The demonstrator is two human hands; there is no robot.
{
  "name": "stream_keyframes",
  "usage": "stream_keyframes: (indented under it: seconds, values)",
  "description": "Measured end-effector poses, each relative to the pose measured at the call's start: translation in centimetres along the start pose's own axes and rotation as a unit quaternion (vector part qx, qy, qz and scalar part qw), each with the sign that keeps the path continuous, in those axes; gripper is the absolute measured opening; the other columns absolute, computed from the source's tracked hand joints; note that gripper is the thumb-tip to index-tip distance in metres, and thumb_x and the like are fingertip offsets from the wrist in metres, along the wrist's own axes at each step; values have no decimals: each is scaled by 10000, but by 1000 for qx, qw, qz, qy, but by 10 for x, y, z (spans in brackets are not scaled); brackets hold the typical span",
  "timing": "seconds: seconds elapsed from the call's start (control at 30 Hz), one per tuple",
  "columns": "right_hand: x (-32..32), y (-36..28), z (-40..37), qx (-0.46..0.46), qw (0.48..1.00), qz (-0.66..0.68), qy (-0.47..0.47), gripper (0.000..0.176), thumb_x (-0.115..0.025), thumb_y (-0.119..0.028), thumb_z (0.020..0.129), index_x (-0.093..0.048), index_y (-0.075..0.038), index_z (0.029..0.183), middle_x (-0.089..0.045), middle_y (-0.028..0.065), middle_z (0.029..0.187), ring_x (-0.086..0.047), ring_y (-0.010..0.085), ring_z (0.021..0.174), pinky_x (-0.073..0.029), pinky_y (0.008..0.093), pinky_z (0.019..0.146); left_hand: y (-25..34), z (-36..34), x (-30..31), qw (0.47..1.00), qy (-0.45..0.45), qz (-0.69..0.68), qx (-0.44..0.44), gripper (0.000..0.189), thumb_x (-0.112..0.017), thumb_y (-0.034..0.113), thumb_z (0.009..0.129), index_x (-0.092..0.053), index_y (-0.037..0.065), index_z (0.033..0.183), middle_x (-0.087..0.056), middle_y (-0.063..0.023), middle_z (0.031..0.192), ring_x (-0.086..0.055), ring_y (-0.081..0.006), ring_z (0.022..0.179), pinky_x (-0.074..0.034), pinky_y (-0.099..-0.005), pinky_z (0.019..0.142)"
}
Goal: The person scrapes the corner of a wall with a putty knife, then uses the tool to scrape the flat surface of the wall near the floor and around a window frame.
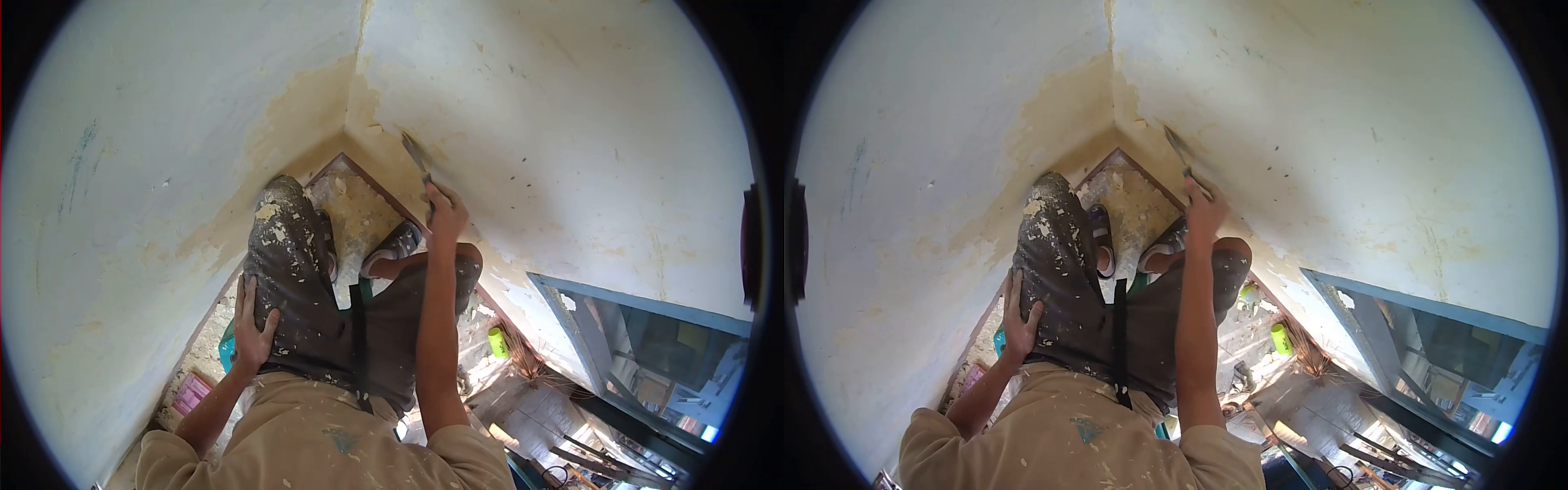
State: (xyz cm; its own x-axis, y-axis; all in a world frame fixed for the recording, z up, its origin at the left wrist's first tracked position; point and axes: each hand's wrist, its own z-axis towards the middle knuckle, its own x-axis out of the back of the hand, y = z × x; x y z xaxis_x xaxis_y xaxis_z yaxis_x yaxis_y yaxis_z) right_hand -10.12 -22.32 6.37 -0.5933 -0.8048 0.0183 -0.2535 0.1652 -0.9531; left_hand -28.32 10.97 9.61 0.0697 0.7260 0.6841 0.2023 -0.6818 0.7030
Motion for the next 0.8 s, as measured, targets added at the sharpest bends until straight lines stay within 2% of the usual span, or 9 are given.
stream_keyframes:
  seconds: [0.07,0.2,0.33,0.4,0.47,0.53,0.67,0.8]
  values:
    - [-39,4,13,4,999,-36,-19,267,-745,-154,783,-677,5,987,-658,90,692,-410,50,404,-286,200,366,2,0,-1,1000,1,0,3,695,-640,235,834,-340,68,1439,-256,-251,1494,-309,-419,1355,-298,-441,1093]
    - [-53,21,25,-3,999,-17,-35,265,-747,-165,782,-673,-3,978,-660,87,699,-410,49,402,-291,207,363,0,-1,-2,1000,7,-7,10,703,-644,241,829,-340,78,1441,-260,-241,1497,-311,-410,1357,-302,-441,1091]
    - [12,10,0,-53,998,35,-31,285,-727,-169,804,-646,4,1015,-658,96,735,-425,54,403,-269,189,352,-2,-3,-3,1000,10,0,17,703,-638,260,831,-339,86,1444,-270,-225,1499,-321,-405,1354,-312,-436,1086]
    - [45,-7,-24,-65,996,53,6,292,-716,-169,817,-634,10,1033,-654,98,749,-431,54,403,-249,180,339,-3,-3,-4,1000,10,-6,21,702,-637,261,831,-341,84,1443,-272,-225,1498,-326,-407,1351,-315,-435,1084]
    - [78,-3,-44,-40,995,76,45,251,-721,-164,811,-654,-13,999,-654,60,715,-433,43,431,-248,169,365,-3,-2,-4,1000,8,-3,17,701,-641,246,828,-343,83,1441,-274,-231,1495,-329,-408,1348,-317,-434,1083]
    - [96,-9,-68,-33,993,72,87,250,-725,-169,811,-656,-12,992,-654,67,714,-434,42,433,-248,171,364,-4,-1,-4,1000,8,-2,15,699,-644,239,826,-347,83,1440,-275,-237,1492,-331,-409,1347,-318,-435,1082]
    - [94,-17,-76,-8,993,5,116,253,-732,-176,810,-659,-10,987,-654,87,714,-429,43,434,-258,172,370,-7,0,0,1000,-2,-6,4,694,-645,245,827,-354,83,1436,-271,-249,1489,-328,-413,1348,-317,-440,1081]
    - [52,-26,-45,-6,999,-9,51,263,-743,-182,800,-665,1,972,-659,89,727,-437,43,440,-278,179,383,-7,5,3,1000,-11,-23,-13,689,-640,261,835,-355,79,1435,-269,-252,1489,-322,-419,1350,-312,-443,1083]
